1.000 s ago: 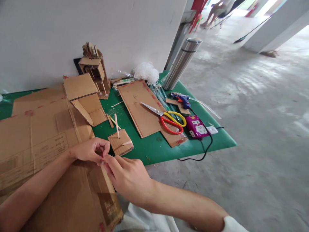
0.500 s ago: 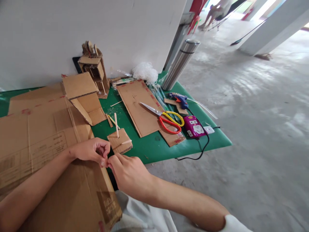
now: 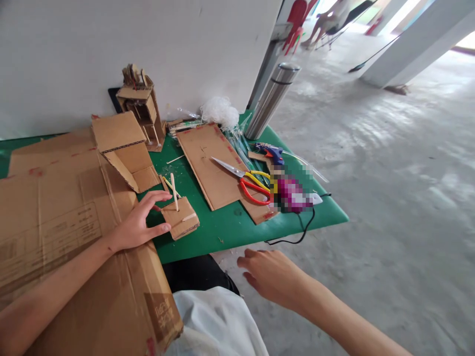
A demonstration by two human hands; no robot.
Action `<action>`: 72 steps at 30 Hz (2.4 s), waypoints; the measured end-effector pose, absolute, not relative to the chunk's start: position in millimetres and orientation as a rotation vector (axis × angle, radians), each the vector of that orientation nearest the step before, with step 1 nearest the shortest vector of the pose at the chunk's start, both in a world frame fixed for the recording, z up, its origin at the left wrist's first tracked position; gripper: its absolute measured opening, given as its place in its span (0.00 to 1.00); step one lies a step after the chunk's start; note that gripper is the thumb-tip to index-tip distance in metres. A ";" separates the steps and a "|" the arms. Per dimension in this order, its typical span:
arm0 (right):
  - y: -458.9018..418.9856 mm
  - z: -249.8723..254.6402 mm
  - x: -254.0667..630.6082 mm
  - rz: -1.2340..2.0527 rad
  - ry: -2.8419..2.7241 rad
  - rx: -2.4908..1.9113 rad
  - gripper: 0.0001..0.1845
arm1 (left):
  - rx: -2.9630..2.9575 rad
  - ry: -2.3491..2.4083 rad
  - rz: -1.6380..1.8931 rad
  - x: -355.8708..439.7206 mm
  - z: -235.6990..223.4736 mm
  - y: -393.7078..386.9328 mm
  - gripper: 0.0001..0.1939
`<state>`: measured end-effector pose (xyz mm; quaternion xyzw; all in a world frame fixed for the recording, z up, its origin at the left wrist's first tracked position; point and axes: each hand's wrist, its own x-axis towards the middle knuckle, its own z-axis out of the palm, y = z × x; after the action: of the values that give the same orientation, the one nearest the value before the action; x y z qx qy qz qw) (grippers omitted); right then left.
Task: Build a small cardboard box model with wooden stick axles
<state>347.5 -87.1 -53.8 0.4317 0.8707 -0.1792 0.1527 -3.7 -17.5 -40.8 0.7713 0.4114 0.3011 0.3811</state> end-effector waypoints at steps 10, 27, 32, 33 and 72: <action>-67.9 -48.8 254.0 -0.908 3.031 1.771 0.44 | 2.068 1.072 0.591 -3.9 -34.1 -24.6 0.22; -11.9 -55.5 245.1 -1.414 3.110 1.277 0.41 | 2.180 1.009 0.788 -9.9 -31.8 -20.7 0.12; 4.2 -55.1 249.8 -1.360 3.162 1.196 0.41 | 2.124 1.079 0.873 -7.5 -33.2 -18.6 0.07; 4.9 -54.9 250.1 -1.354 3.178 1.171 0.41 | 2.127 1.094 0.888 -7.0 -33.9 -18.4 0.06; 30.5 -56.2 201.1 -1.321 3.719 1.193 0.09 | 2.431 1.214 0.927 -7.3 -41.2 -3.5 0.12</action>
<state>201.1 30.5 -56.2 0.2552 0.7954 -0.2826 -0.4715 -7.3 -3.5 -41.2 0.8389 0.4191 0.3201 0.1349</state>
